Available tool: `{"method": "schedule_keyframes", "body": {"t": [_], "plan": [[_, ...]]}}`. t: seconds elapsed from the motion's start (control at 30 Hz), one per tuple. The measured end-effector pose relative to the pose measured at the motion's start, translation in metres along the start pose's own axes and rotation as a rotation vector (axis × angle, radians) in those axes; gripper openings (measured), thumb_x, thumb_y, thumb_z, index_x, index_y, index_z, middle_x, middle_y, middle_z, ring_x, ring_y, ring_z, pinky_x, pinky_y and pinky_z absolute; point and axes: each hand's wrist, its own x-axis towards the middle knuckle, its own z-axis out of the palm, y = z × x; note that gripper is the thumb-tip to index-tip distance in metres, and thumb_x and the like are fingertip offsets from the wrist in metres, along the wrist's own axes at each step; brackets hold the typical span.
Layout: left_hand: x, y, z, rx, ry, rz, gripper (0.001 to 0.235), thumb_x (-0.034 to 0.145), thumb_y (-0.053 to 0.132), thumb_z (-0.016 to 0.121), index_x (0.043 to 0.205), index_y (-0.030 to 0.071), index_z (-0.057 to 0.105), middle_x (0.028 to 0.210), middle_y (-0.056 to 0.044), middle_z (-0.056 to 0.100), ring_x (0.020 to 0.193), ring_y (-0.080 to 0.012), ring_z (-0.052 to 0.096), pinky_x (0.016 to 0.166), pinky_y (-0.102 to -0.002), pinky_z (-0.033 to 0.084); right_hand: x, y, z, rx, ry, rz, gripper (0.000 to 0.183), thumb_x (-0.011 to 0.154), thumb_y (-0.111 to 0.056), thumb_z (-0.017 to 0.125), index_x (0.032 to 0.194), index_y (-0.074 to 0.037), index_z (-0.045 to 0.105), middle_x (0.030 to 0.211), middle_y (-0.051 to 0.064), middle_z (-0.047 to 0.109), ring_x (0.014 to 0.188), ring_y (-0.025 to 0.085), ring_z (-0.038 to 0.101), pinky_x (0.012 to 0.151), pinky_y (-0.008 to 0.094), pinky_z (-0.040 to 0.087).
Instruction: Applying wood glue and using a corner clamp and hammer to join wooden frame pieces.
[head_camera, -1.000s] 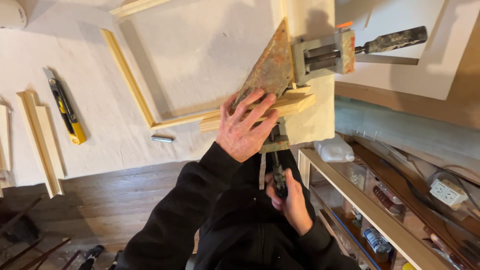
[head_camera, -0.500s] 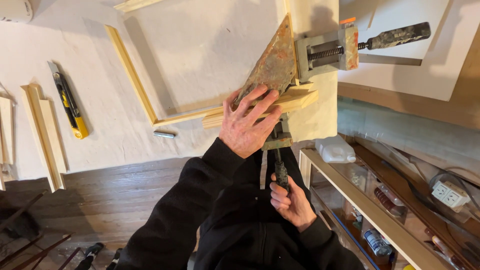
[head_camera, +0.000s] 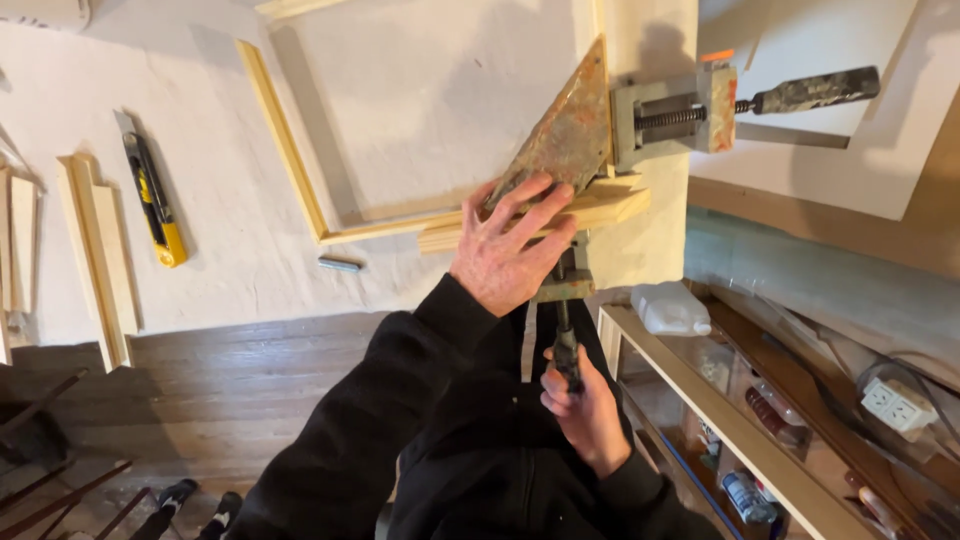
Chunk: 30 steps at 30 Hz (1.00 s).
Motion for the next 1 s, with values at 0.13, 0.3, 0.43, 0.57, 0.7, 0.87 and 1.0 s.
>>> {"method": "schedule_keyframes", "body": {"t": [0.13, 0.3, 0.43, 0.57, 0.7, 0.87, 1.0], "plan": [[0.005, -0.002, 0.0, 0.011, 0.008, 0.027, 0.021, 0.093, 0.017, 0.077, 0.114, 0.016, 0.073, 0.146, 0.002, 0.058, 0.141, -0.0221, 0.05, 0.113, -0.056, 0.04, 0.007, -0.007, -0.008, 0.422, -0.211, 0.277, 0.035, 0.117, -0.028, 0.035, 0.121, -0.001, 0.056, 0.08, 0.0, 0.053, 0.06, 0.009, 0.038, 0.053, 0.023, 0.033], [-0.002, -0.002, 0.002, -0.04, -0.004, 0.006, 0.022, 0.091, 0.017, 0.076, 0.113, 0.017, 0.073, 0.146, 0.002, 0.058, 0.141, -0.0215, 0.05, 0.112, -0.057, 0.04, -0.003, -0.004, 0.046, -0.575, 0.254, -0.278, 0.039, 0.106, -0.034, 0.038, 0.111, -0.001, 0.058, 0.079, 0.008, 0.064, 0.051, 0.009, 0.048, 0.043, 0.024, 0.038], [0.0, -0.002, 0.001, -0.011, 0.019, 0.01, 0.023, 0.092, 0.017, 0.077, 0.115, 0.016, 0.073, 0.146, 0.002, 0.058, 0.142, -0.0218, 0.049, 0.113, -0.058, 0.039, -0.003, 0.011, 0.013, -0.737, 0.271, -0.411, 0.031, 0.11, -0.028, 0.048, 0.113, 0.002, 0.057, 0.082, 0.007, 0.061, 0.053, 0.008, 0.047, 0.046, 0.023, 0.037], [0.0, -0.001, 0.001, -0.01, 0.009, 0.003, 0.021, 0.092, 0.018, 0.077, 0.113, 0.018, 0.073, 0.145, 0.002, 0.058, 0.141, -0.0205, 0.05, 0.112, -0.057, 0.039, -0.003, -0.003, 0.016, -0.465, 0.149, -0.251, 0.037, 0.111, -0.03, 0.046, 0.123, 0.001, 0.061, 0.079, 0.004, 0.06, 0.055, 0.006, 0.044, 0.048, 0.021, 0.034], [0.002, 0.0, 0.005, 0.007, 0.027, 0.008, 0.019, 0.094, 0.019, 0.079, 0.112, 0.016, 0.072, 0.143, 0.002, 0.059, 0.14, -0.0215, 0.05, 0.111, -0.057, 0.039, -0.006, -0.019, 0.026, -0.671, 0.106, -0.256, 0.044, 0.111, -0.035, 0.043, 0.123, 0.001, 0.066, 0.083, 0.005, 0.067, 0.061, 0.008, 0.055, 0.052, 0.023, 0.041], [0.001, 0.004, 0.013, 0.013, 0.031, 0.005, 0.024, 0.09, 0.022, 0.08, 0.111, 0.017, 0.069, 0.139, -0.001, 0.057, 0.137, -0.022, 0.05, 0.115, -0.061, 0.036, -0.029, -0.125, 0.079, -1.44, 0.107, -0.261, 0.031, 0.098, -0.028, 0.061, 0.114, -0.005, 0.074, 0.087, 0.007, 0.077, 0.066, 0.014, 0.071, 0.061, 0.03, 0.056], [0.036, 0.005, -0.006, -0.076, -0.07, 0.052, 0.053, 0.075, 0.024, 0.081, 0.124, 0.008, 0.066, 0.142, -0.012, 0.051, 0.141, -0.0297, 0.046, 0.121, -0.063, 0.031, -0.007, -0.235, 0.186, -1.619, -0.017, -0.846, 0.027, 0.106, -0.015, 0.059, 0.126, 0.002, 0.066, 0.105, 0.009, 0.076, 0.095, 0.017, 0.073, 0.083, 0.031, 0.059]]}}
